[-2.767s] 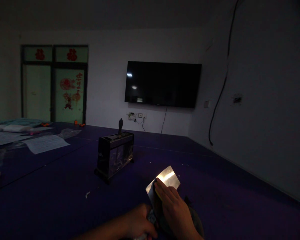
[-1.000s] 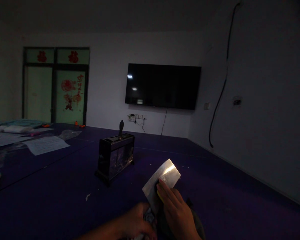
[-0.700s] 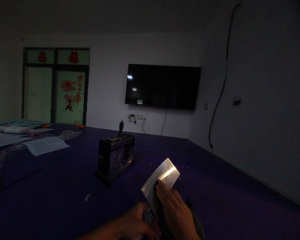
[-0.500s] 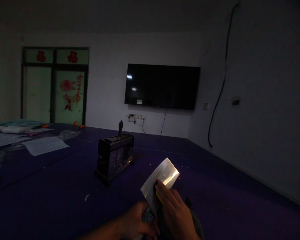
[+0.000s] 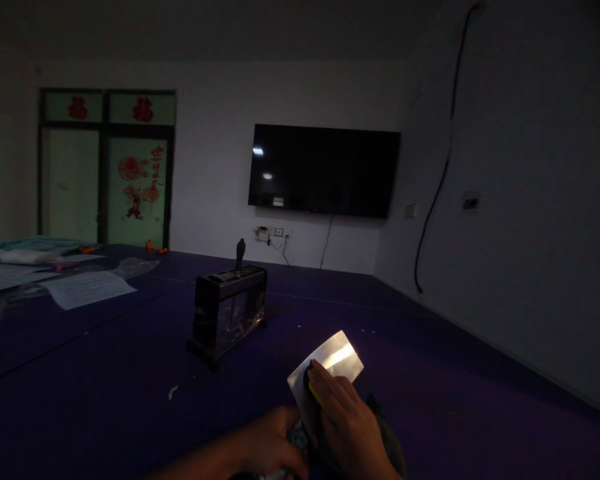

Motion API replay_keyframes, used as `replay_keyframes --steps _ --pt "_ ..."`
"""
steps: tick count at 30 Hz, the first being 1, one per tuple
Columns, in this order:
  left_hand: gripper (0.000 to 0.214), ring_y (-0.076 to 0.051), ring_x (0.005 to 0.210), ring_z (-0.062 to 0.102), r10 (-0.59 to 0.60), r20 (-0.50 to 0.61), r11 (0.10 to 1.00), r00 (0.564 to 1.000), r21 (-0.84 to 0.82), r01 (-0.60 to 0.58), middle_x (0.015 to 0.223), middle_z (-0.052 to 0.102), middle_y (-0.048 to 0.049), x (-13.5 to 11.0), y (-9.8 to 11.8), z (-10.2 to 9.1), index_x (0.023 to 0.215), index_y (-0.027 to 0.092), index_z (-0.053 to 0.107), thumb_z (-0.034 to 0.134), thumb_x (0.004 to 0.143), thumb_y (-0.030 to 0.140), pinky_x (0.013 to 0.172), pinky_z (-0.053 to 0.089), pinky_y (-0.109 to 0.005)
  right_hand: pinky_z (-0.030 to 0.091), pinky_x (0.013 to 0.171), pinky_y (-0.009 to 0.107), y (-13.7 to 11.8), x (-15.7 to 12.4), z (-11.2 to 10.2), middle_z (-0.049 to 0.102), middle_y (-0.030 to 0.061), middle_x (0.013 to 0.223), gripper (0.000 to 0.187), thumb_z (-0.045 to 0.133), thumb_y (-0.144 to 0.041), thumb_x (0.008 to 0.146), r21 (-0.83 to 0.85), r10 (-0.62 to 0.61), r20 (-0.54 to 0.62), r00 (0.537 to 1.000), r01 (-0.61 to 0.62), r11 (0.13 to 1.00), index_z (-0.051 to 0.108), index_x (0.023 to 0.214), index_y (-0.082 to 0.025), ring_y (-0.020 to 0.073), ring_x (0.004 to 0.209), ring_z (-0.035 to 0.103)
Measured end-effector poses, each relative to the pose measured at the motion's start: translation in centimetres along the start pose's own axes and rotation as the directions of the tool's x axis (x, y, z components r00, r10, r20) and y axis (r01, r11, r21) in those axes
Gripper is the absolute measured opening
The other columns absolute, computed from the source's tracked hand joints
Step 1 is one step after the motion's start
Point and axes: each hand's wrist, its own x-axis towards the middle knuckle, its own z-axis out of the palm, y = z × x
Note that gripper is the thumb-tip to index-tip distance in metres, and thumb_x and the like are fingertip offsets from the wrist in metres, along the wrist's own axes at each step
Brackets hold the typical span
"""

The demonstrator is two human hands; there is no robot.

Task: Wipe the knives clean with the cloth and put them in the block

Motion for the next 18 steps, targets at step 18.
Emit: replay_keyframes --steps 18 --pt "0.042 -0.005 0.043 0.042 0.03 -0.007 0.998 1.0 0.06 -0.029 0.057 0.053 0.0059 -0.28 0.14 0.26 0.073 0.014 0.056 0.076 0.038 0.025 0.04 0.033 -0.017 0.048 0.083 0.03 0.3 -0.47 0.5 0.055 0.0052 0.117 0.042 0.037 -0.007 0.08 -0.021 -0.006 -0.102 0.995 0.004 1.0 0.05 0.118 -0.021 0.0175 0.104 0.051"
